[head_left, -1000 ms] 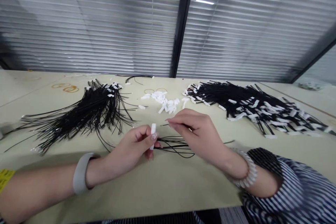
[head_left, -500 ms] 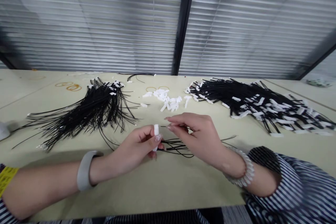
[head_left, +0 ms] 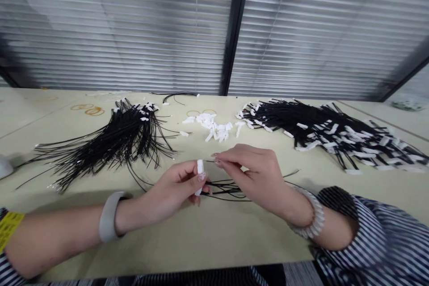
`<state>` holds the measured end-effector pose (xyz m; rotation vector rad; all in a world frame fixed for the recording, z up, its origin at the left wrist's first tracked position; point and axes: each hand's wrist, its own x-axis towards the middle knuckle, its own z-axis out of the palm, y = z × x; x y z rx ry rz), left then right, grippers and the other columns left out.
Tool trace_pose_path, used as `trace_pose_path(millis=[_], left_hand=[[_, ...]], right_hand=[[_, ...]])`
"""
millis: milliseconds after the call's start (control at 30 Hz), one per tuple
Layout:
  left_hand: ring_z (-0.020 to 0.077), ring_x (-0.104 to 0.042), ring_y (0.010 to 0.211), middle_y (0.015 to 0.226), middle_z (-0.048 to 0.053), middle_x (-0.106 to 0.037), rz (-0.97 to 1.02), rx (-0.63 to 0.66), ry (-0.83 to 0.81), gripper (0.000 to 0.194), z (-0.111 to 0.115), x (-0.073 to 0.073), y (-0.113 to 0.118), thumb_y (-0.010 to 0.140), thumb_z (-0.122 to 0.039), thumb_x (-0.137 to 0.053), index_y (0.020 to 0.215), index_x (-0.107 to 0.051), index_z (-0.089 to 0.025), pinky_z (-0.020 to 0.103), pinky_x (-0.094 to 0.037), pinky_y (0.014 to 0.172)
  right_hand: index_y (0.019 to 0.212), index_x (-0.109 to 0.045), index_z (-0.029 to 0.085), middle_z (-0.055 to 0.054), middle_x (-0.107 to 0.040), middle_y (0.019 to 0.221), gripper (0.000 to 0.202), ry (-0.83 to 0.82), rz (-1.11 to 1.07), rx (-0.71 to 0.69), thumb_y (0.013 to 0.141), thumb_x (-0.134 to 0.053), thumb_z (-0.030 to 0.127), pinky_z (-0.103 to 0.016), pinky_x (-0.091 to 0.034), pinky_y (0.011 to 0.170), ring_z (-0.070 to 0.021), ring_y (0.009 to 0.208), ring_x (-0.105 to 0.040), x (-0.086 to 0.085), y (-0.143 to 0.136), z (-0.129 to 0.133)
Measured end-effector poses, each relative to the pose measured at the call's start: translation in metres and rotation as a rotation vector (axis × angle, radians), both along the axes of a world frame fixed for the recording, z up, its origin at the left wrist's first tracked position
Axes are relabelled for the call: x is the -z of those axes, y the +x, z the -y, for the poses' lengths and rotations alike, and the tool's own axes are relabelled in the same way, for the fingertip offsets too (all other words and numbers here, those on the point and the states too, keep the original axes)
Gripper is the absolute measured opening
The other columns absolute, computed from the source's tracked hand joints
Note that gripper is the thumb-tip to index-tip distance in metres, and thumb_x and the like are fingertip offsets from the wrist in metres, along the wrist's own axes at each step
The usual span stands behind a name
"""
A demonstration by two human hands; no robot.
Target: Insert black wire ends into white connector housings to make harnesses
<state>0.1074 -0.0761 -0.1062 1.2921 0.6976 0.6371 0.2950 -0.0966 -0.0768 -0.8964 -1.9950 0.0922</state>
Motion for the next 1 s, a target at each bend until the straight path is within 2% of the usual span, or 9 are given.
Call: trace_pose_path(millis=[167, 300, 667, 833, 1000], left_hand=[[0.0122, -0.056, 0.072, 0.069, -0.001, -0.051, -0.006, 0.024, -0.001, 0.02, 0.0, -0.001, 0.0, 0.077, -0.036, -0.057, 0.072, -0.052, -0.017, 0.019, -0.041, 0.053], [0.0088, -0.051, 0.061, 0.069, -0.001, -0.053, -0.031, 0.053, 0.011, 0.02, 0.0, 0.0, 0.0, 0.079, -0.036, -0.055, 0.074, -0.053, -0.017, 0.019, -0.041, 0.053], [0.0069, -0.045, 0.054, 0.063, -0.002, -0.052, -0.006, 0.132, -0.034, 0.024, -0.002, 0.003, -0.002, 0.079, -0.04, -0.053, 0.075, -0.052, -0.016, 0.018, -0.038, 0.051], [0.0062, -0.044, 0.053, 0.062, -0.002, -0.052, -0.025, 0.176, -0.001, 0.026, -0.002, 0.004, -0.003, 0.08, -0.041, -0.053, 0.073, -0.051, -0.016, 0.018, -0.037, 0.05], [0.0062, -0.044, 0.053, 0.061, -0.003, -0.051, -0.039, 0.165, 0.005, 0.028, -0.003, 0.003, -0.002, 0.078, -0.041, -0.054, 0.071, -0.05, -0.015, 0.017, -0.037, 0.048]], right_hand=[[0.095, -0.062, 0.018, -0.001, -0.064, 0.072, 0.022, 0.086, 0.109, -0.051, 0.082, -0.047, 0.009, -0.024, -0.05, 0.062, -0.0099, 0.068, -0.058, 0.002, 0.003, -0.002], [0.101, -0.058, 0.018, -0.004, -0.064, 0.082, 0.031, 0.169, 0.19, -0.111, 0.081, -0.042, 0.002, -0.025, -0.05, 0.063, -0.011, 0.073, -0.056, 0.001, 0.006, -0.002], [0.105, -0.053, 0.015, -0.006, -0.065, 0.091, 0.032, 0.261, 0.288, -0.221, 0.077, -0.048, -0.001, -0.027, -0.049, 0.065, -0.0124, 0.076, -0.055, -0.002, 0.012, -0.006], [0.102, -0.055, 0.016, -0.004, -0.065, 0.087, 0.032, 0.204, 0.257, -0.224, 0.077, -0.044, -0.002, -0.025, -0.049, 0.063, -0.0107, 0.073, -0.054, 0.0, 0.01, -0.005], [0.095, -0.059, 0.014, -0.005, -0.063, 0.077, 0.029, 0.175, 0.177, -0.203, 0.079, -0.042, -0.001, -0.023, -0.048, 0.06, -0.0101, 0.069, -0.053, 0.001, 0.003, -0.005]])
